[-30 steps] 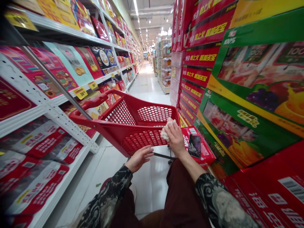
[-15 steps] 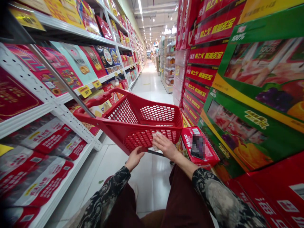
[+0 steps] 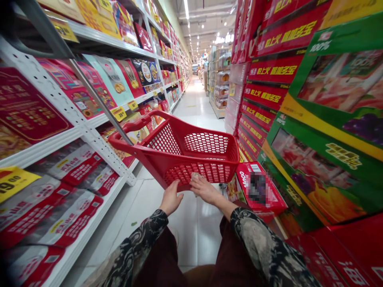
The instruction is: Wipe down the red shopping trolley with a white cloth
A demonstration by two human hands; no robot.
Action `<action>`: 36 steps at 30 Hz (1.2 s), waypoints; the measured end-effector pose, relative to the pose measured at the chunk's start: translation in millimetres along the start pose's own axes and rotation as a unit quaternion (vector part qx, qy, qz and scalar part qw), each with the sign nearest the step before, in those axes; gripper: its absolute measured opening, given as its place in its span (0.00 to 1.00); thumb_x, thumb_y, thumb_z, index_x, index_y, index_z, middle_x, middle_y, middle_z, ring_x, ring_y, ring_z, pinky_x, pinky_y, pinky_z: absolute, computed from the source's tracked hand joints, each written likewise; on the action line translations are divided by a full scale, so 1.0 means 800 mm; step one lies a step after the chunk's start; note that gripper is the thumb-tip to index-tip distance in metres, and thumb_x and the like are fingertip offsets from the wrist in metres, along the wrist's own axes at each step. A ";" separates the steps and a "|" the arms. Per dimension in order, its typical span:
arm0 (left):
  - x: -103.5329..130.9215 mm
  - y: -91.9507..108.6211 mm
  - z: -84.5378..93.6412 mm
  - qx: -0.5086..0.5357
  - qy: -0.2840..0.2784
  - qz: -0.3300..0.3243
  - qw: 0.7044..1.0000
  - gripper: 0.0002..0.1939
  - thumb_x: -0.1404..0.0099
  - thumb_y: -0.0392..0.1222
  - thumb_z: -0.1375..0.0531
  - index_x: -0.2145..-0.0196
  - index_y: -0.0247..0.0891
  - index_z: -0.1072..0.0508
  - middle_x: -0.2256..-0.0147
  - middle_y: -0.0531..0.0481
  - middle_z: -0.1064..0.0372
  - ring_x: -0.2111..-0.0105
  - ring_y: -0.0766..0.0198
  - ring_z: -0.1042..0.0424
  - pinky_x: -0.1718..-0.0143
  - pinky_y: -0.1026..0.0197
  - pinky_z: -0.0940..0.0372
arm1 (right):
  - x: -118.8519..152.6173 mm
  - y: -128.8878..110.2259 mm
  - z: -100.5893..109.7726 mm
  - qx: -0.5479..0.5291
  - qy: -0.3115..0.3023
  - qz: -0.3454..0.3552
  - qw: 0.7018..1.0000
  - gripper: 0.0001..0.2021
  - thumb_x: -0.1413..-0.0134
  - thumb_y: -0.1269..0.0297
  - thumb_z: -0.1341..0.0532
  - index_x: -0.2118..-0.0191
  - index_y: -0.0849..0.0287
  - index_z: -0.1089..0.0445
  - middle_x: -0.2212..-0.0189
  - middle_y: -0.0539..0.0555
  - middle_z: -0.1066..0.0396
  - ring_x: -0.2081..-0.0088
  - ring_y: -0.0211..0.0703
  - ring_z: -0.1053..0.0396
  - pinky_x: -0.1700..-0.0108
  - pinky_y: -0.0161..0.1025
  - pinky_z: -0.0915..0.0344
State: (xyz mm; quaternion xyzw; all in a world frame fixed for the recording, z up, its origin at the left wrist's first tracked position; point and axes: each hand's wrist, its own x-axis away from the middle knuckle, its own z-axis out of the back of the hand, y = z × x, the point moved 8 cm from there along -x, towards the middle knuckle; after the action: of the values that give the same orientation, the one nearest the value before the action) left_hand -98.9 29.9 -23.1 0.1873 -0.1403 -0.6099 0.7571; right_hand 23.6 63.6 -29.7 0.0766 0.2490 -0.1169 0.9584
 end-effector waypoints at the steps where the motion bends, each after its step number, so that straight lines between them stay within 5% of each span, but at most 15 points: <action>1: -0.001 -0.001 0.005 -0.010 0.004 0.000 1.000 0.30 0.46 0.36 0.46 0.44 0.33 0.45 0.41 0.39 0.48 0.42 0.55 0.48 0.42 0.50 0.53 | -0.011 -0.003 0.014 -0.003 0.021 0.007 1.000 0.13 0.42 0.72 0.48 0.54 0.58 0.32 0.49 0.56 0.34 0.41 0.45 0.47 0.43 0.51 0.44; 5: -0.008 -0.004 0.030 -0.040 0.041 0.004 0.998 0.31 0.46 0.36 0.46 0.43 0.33 0.46 0.40 0.38 0.52 0.40 0.53 0.52 0.42 0.47 0.55 | -0.064 0.014 0.086 0.027 0.143 -0.042 0.988 0.16 0.41 0.74 0.51 0.49 0.58 0.36 0.45 0.57 0.39 0.38 0.46 0.57 0.41 0.54 0.50; 7: -0.008 -0.003 0.036 -0.049 0.054 0.004 0.997 0.31 0.45 0.36 0.46 0.43 0.34 0.46 0.40 0.38 0.53 0.40 0.53 0.54 0.42 0.46 0.55 | -0.079 0.022 0.095 0.042 0.160 -0.059 0.985 0.17 0.41 0.74 0.51 0.49 0.58 0.36 0.45 0.57 0.40 0.38 0.47 0.58 0.40 0.55 0.51; 14: 0.005 -0.013 0.033 -0.087 0.047 -0.013 0.995 0.32 0.46 0.35 0.46 0.43 0.35 0.46 0.39 0.40 0.55 0.39 0.53 0.55 0.41 0.45 0.57 | -0.039 -0.006 -0.021 -0.001 -0.018 -0.003 1.000 0.11 0.45 0.73 0.44 0.56 0.60 0.31 0.49 0.58 0.35 0.42 0.48 0.45 0.44 0.54 0.44; 16: 0.006 -0.023 0.037 -0.097 0.044 -0.003 0.994 0.32 0.46 0.35 0.47 0.43 0.35 0.46 0.39 0.40 0.55 0.39 0.53 0.55 0.42 0.44 0.56 | -0.035 -0.014 -0.030 -0.011 -0.033 0.007 0.999 0.11 0.45 0.73 0.44 0.56 0.60 0.31 0.50 0.58 0.33 0.43 0.47 0.44 0.45 0.54 0.42; 18: 0.005 -0.033 0.045 -0.103 0.049 0.012 0.993 0.32 0.46 0.35 0.46 0.43 0.35 0.46 0.39 0.40 0.55 0.39 0.51 0.55 0.42 0.43 0.56 | -0.051 -0.018 -0.008 -0.010 -0.002 0.020 1.000 0.12 0.44 0.74 0.45 0.55 0.59 0.31 0.49 0.57 0.35 0.42 0.47 0.46 0.44 0.53 0.43; 22: 0.000 -0.045 0.066 -0.107 0.082 0.031 0.990 0.32 0.46 0.36 0.47 0.43 0.35 0.47 0.38 0.38 0.56 0.39 0.50 0.57 0.42 0.41 0.56 | -0.107 -0.003 0.075 0.010 0.146 -0.010 0.989 0.16 0.41 0.74 0.50 0.50 0.58 0.35 0.45 0.57 0.39 0.38 0.46 0.55 0.40 0.54 0.50; 25: -0.002 -0.048 0.077 -0.106 0.099 0.039 0.989 0.32 0.46 0.36 0.47 0.42 0.35 0.48 0.38 0.39 0.58 0.38 0.50 0.59 0.42 0.41 0.57 | -0.130 0.009 0.098 0.015 0.187 -0.036 0.982 0.16 0.41 0.74 0.51 0.50 0.58 0.35 0.45 0.56 0.40 0.38 0.44 0.57 0.40 0.54 0.52; 33: 0.011 -0.071 0.079 -0.099 0.087 0.058 0.990 0.32 0.46 0.36 0.47 0.42 0.35 0.48 0.38 0.39 0.59 0.38 0.51 0.60 0.42 0.41 0.59 | -0.082 -0.017 -0.022 -0.016 -0.005 0.012 1.000 0.14 0.44 0.75 0.47 0.54 0.59 0.32 0.47 0.58 0.37 0.40 0.44 0.49 0.42 0.52 0.46; 36: 0.016 -0.091 0.084 -0.097 0.090 0.077 0.988 0.32 0.46 0.36 0.47 0.42 0.34 0.48 0.37 0.39 0.60 0.38 0.51 0.60 0.42 0.41 0.60 | -0.103 -0.037 -0.027 -0.017 -0.014 0.045 0.999 0.13 0.44 0.74 0.46 0.55 0.59 0.32 0.48 0.57 0.36 0.41 0.45 0.47 0.43 0.51 0.45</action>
State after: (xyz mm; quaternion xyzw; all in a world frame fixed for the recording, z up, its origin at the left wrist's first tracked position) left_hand -188.9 -3.8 3.2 0.1555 -0.0257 -0.5413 0.8259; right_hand -64.1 54.7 -10.2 0.0694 0.2334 -0.0707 0.9673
